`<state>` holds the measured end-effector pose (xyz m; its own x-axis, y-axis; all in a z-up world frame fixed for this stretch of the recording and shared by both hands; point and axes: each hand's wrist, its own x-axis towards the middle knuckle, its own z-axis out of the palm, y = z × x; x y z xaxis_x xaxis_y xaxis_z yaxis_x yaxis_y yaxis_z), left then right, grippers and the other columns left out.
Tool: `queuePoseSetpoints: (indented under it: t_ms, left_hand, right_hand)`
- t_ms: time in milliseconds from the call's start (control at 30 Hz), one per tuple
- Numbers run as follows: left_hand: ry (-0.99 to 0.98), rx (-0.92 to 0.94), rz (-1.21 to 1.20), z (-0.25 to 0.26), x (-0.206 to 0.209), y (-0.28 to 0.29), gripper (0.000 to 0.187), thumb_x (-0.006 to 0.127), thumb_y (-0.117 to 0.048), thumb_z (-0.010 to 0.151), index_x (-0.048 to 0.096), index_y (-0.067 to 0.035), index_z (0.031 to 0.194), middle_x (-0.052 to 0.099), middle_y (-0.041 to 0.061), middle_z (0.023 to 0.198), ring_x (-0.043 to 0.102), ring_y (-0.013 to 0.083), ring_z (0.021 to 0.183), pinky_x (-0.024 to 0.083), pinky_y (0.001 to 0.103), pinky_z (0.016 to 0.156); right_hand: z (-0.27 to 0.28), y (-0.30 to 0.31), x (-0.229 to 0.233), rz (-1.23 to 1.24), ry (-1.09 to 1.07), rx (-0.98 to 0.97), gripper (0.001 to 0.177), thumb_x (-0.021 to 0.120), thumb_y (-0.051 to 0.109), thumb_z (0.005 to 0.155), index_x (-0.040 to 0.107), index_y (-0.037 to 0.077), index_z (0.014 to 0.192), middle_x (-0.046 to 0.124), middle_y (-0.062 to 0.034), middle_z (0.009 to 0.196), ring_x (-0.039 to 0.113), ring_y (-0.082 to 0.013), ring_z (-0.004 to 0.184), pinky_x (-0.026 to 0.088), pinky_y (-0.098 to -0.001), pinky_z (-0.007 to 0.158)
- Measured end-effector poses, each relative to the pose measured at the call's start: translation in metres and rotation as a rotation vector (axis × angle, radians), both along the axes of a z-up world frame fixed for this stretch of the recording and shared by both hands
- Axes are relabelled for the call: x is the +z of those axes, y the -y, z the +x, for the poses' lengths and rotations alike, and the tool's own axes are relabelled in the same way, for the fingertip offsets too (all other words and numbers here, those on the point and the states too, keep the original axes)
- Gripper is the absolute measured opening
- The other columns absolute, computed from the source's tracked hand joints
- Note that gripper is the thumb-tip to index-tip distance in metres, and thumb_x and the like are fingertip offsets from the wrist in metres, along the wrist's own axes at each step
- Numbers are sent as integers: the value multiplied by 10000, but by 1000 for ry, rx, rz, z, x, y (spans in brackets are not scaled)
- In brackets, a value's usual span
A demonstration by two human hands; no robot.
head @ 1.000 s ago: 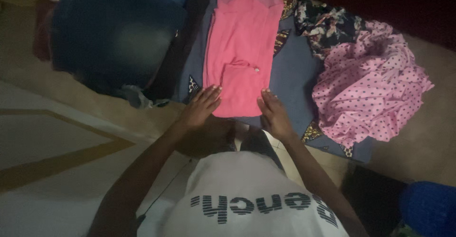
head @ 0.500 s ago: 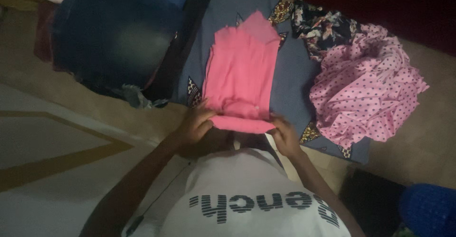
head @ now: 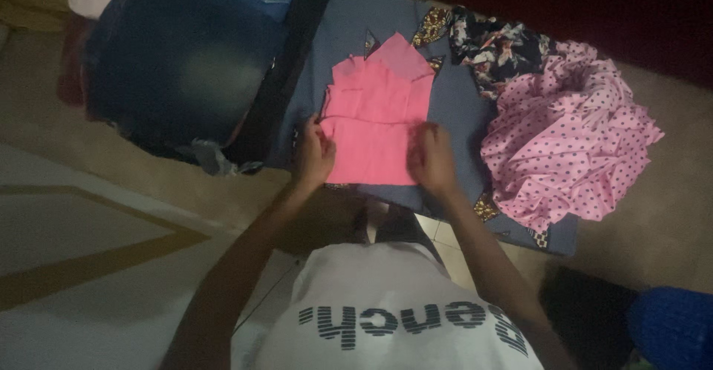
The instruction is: The person folds a black top, a pink top, a floral-patterned dress, and a pink polka-dot dress by hand on a surface.
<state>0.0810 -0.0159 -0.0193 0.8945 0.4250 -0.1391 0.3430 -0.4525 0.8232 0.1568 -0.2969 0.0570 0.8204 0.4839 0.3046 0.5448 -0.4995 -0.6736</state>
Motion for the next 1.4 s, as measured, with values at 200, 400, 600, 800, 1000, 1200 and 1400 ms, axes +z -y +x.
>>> queuePoseSetpoints:
  t_ms: [200, 400, 600, 800, 1000, 1200, 1400]
  left_hand:
    - [253, -497, 520, -63, 35, -1, 538, 633, -61, 791, 583, -52, 1326, 489, 245, 1459, 448, 412, 1369, 366, 530, 1150]
    - [352, -616, 591, -66, 20, -7, 555, 578, -75, 894, 555, -48, 1448, 417, 208, 1587, 338, 385, 1504, 204, 581, 1229]
    - [343, -622, 543, -68, 37, -11, 439, 558, -52, 896, 647, -61, 1325, 536, 148, 1521, 406, 353, 1485, 212, 547, 1238]
    - [395, -626, 324, -78, 56, -20, 272, 678, -86, 908, 667, -27, 1173, 691, 147, 1207, 642, 320, 1249, 285, 569, 1238]
    - [217, -279, -302, -22, 6, -31, 305, 694, -212, 992, 662, 14, 1194, 695, 152, 1125, 647, 207, 1022, 543, 376, 890]
    - [76, 181, -348, 59, -53, -41, 367, 693, -234, 961, 568, -78, 1268, 681, 90, 1081, 668, 162, 915, 567, 298, 753]
    - [-23, 230, -394, 56, -114, -32, 565, 908, -274, 853, 599, 36, 1210, 662, 129, 1019, 603, 211, 828, 519, 352, 662]
  right_hand:
    - [-39, 27, 2, -132, 113, 174, 540, 664, 118, 836, 563, 17, 1357, 531, -271, 1392, 519, -438, 1281, 436, -530, 1052]
    - [-45, 31, -49, -103, 185, 112, 544, 669, 49, 885, 569, 70, 1419, 548, -249, 1440, 528, -429, 1336, 432, -513, 1143]
    - [-44, 39, -32, 14, 191, 163, 473, 616, 50, 931, 599, 124, 1398, 607, -233, 1457, 531, -419, 1407, 416, -509, 1187]
    - [-60, 64, -12, 186, -98, 164, 248, 561, 233, 1049, 660, 38, 1165, 663, -208, 1220, 632, -313, 1160, 486, -439, 995]
    - [-24, 57, -58, 250, -459, -81, 368, 578, 375, 1088, 626, 35, 955, 563, -33, 787, 519, -155, 720, 448, -315, 638]
    - [45, 23, -55, 190, -410, -236, 293, 606, 340, 1075, 634, 49, 1051, 609, -44, 805, 573, -176, 719, 467, -324, 649]
    - [44, 18, -42, 156, -133, -239, 300, 675, 276, 972, 616, 31, 1135, 646, -155, 957, 630, -273, 834, 507, -394, 757]
